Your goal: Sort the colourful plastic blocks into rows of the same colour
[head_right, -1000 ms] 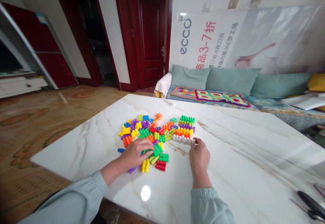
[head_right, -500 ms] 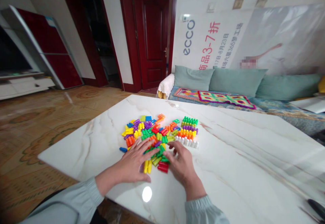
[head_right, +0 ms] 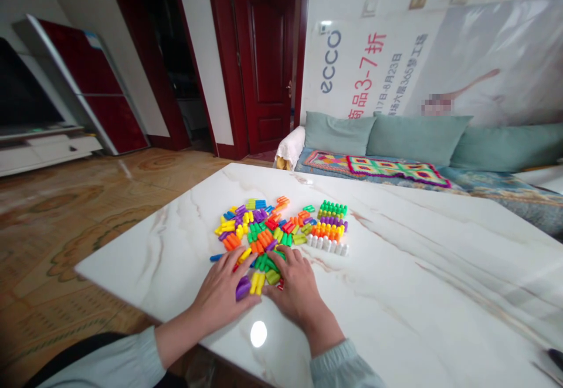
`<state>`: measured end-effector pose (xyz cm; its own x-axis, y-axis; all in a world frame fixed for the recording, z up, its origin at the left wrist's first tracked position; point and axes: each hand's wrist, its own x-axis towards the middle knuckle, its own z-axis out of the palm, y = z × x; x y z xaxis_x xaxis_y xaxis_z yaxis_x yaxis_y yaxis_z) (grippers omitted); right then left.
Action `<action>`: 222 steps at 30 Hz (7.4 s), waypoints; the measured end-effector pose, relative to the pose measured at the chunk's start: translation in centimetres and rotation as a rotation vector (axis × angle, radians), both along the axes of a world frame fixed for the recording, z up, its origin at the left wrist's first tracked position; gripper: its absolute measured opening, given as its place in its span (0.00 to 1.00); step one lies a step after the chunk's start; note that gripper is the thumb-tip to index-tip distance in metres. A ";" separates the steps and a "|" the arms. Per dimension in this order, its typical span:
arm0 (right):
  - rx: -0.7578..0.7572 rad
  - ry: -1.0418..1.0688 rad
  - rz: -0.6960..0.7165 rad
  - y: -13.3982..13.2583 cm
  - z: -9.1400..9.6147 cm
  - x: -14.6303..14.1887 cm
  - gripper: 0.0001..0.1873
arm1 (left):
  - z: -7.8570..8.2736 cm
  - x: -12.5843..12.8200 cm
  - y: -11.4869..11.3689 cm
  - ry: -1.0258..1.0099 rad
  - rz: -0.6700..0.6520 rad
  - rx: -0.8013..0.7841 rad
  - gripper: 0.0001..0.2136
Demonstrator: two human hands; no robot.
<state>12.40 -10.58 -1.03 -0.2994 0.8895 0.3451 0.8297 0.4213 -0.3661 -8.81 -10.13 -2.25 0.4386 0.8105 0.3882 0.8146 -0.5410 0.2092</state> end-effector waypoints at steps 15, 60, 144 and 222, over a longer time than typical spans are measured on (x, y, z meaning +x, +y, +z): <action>0.066 0.063 -0.018 0.3 -1.2 -1.2 0.26 | 0.7 0.0 2.2 -0.045 -0.255 0.087 0.14; 0.047 0.004 -0.138 0.4 -1.3 -1.7 0.05 | 2.0 -0.4 3.8 0.010 -0.180 -0.130 0.20; 0.115 0.943 -0.342 1.6 -1.6 0.6 0.15 | 2.1 3.0 2.9 0.037 -0.452 -0.050 0.09; 0.153 0.281 -0.184 2.3 -2.8 0.8 0.17 | 0.9 2.9 5.0 0.099 -0.206 -0.002 0.22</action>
<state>13.19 -8.31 -3.79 -0.0137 0.8515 0.5241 0.7728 0.3416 -0.5349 -5.91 -5.09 -1.34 0.6307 0.7006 0.3338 0.7035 -0.6977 0.1350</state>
